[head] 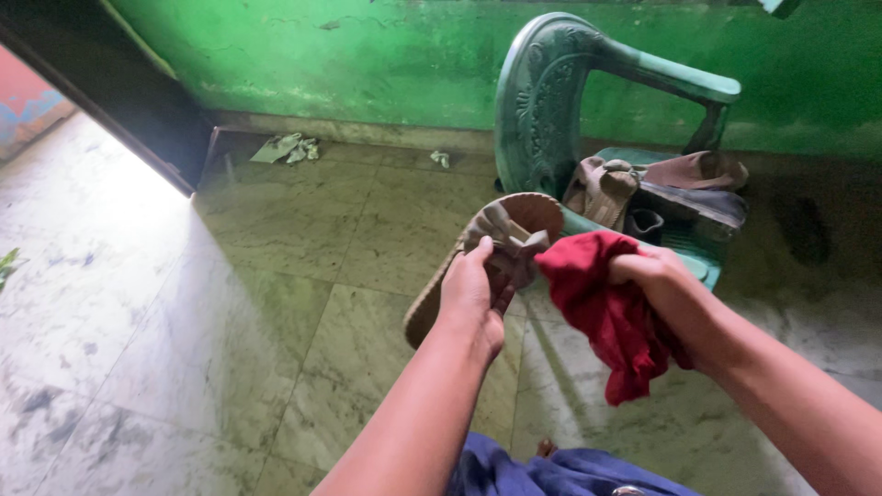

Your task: The person wipes a pair of beige sandals with a red cloth. They retrieve the sandals from a shelf, place them on a green plastic chair, and wipe the straps and soles before returning them to the chair.

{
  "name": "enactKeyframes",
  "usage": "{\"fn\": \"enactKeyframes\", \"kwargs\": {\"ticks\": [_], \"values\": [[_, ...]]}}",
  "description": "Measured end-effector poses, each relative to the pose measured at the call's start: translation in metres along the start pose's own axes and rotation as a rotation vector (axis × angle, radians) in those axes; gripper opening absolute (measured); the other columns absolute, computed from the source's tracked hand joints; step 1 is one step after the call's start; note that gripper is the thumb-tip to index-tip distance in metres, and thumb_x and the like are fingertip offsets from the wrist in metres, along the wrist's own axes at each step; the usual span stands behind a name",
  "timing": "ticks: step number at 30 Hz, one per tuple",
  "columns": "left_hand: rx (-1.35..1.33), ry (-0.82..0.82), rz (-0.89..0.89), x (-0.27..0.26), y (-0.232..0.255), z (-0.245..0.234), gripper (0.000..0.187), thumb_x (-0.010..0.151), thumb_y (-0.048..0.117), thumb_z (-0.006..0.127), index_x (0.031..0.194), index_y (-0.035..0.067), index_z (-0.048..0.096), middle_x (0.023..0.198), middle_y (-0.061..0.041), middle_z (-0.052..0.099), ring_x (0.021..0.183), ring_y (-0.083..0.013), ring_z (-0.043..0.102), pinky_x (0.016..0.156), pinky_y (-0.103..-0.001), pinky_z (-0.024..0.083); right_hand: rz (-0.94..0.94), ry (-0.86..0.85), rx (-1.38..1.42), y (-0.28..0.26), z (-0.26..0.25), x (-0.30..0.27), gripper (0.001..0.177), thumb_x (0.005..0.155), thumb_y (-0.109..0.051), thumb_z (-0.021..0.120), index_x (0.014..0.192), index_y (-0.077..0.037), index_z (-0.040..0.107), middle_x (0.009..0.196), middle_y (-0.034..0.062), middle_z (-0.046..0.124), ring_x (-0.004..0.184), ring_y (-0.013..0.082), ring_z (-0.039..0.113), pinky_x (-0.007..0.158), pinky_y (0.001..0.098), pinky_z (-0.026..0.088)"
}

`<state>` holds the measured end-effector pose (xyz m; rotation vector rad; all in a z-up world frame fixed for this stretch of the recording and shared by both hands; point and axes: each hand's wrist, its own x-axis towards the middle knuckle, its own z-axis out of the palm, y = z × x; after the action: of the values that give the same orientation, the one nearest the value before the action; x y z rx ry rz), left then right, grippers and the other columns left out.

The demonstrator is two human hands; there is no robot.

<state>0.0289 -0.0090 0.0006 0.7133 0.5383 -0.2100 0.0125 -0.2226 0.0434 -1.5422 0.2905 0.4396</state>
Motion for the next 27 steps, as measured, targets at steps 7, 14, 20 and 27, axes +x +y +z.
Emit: {"fn": "enactKeyframes", "kwargs": {"ticks": [7,14,20,27], "values": [[0.223,-0.016,-0.022,0.012,-0.008,0.024,0.026,0.098,0.023,0.059,0.121,0.015,0.066,0.113,-0.004,0.074,0.095,-0.0166,0.071,0.086,-0.037,0.055,-0.263,0.268,-0.051,-0.008,-0.044,0.004,0.027,0.084,-0.004,0.054,0.106,-0.002,0.071,0.091,0.0018,0.071,0.08,0.0114,0.064,0.072,0.0288,0.052],[0.204,-0.15,-0.025,0.035,-0.047,0.072,0.028,0.093,0.018,0.069,0.12,0.011,0.067,0.109,-0.005,0.073,0.095,-0.018,0.071,0.079,-0.036,0.06,-0.555,0.385,-0.196,-0.017,-0.078,-0.009,0.041,0.082,0.005,0.054,0.118,-0.008,0.069,0.103,0.0,0.073,0.096,0.0083,0.067,0.088,0.0259,0.054],[0.323,-0.183,0.0,0.044,-0.064,0.104,0.025,0.091,0.016,0.07,0.115,0.01,0.069,0.105,-0.004,0.074,0.089,-0.0147,0.072,0.073,-0.032,0.061,-0.747,0.494,-0.247,-0.034,-0.086,-0.008,0.034,0.089,0.004,0.056,0.118,-0.005,0.07,0.11,0.0017,0.073,0.102,0.0089,0.067,0.094,0.0255,0.054],[0.513,-0.234,-0.063,0.078,-0.067,0.129,0.022,0.091,0.016,0.07,0.112,0.007,0.068,0.101,-0.005,0.074,0.082,-0.0153,0.072,0.069,-0.034,0.06,-0.626,0.649,-0.573,-0.057,-0.081,0.007,0.038,0.086,0.003,0.06,0.121,-0.006,0.072,0.107,0.0032,0.074,0.1,0.0106,0.071,0.088,0.0282,0.054]]}}
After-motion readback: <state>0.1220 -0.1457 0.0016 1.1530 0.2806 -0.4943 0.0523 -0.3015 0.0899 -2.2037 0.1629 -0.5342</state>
